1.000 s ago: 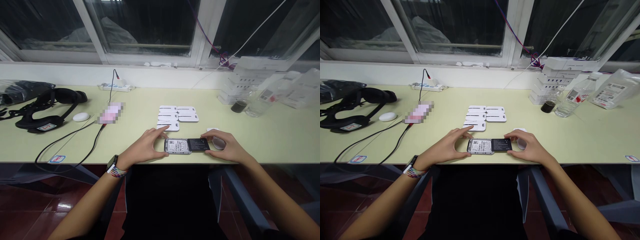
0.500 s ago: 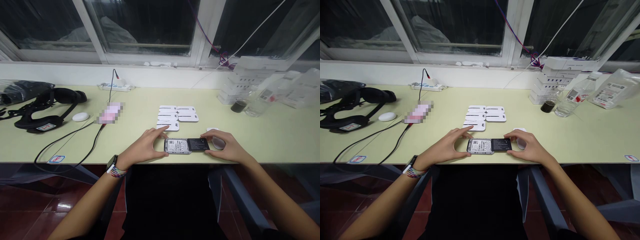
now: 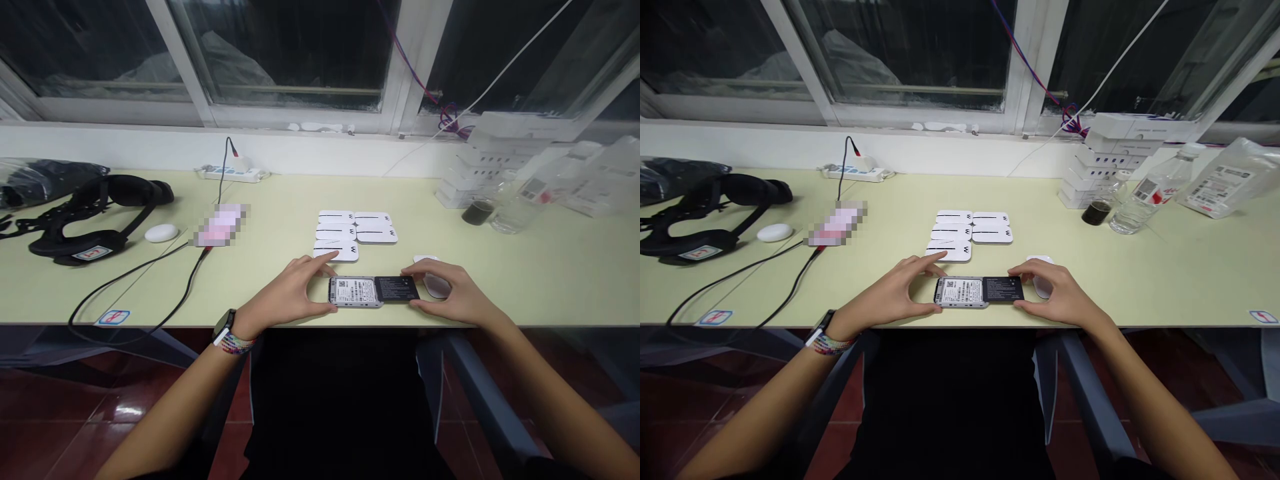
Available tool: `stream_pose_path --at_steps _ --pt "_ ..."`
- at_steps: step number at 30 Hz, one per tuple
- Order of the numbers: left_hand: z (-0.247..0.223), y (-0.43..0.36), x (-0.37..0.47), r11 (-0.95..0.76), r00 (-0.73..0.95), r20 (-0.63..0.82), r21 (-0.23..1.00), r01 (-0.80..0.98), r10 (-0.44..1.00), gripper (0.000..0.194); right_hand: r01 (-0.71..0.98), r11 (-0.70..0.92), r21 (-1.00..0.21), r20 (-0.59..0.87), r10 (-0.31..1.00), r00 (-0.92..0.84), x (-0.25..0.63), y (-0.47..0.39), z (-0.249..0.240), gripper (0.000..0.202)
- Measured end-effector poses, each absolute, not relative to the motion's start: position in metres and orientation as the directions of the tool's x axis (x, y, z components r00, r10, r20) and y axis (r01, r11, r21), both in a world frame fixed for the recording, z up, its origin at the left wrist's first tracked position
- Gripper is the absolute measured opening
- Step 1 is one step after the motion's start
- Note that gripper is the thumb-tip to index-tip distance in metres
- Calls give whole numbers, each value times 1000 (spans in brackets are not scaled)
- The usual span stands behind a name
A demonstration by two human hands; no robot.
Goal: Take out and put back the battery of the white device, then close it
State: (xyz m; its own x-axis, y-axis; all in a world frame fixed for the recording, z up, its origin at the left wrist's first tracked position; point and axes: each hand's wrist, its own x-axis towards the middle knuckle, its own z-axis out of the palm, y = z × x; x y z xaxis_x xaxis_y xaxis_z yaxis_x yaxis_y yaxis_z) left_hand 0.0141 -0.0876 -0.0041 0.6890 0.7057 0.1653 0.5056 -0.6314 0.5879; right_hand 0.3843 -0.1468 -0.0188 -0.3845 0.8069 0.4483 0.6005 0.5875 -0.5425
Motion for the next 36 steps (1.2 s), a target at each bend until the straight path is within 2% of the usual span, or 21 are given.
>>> stream_pose_path --at_steps 12,20,25,30,36 --pt "-3 -88 15 -625 681 161 584 518 714 97 588 593 -550 459 803 -380 375 -144 -9 41" --pt "-2 -88 16 -617 682 141 584 528 718 98 568 605 -558 446 796 -410 356 -137 15 56" --pt "-3 -88 16 -616 675 149 584 529 722 98 496 602 -626 413 795 -443 335 -128 26 68" --pt "-3 -89 16 -610 672 147 589 530 726 98 416 592 -690 383 787 -484 311 -116 23 72" --pt "-3 -89 15 -617 679 149 587 524 719 99 429 616 -660 383 768 -513 298 -111 13 71"
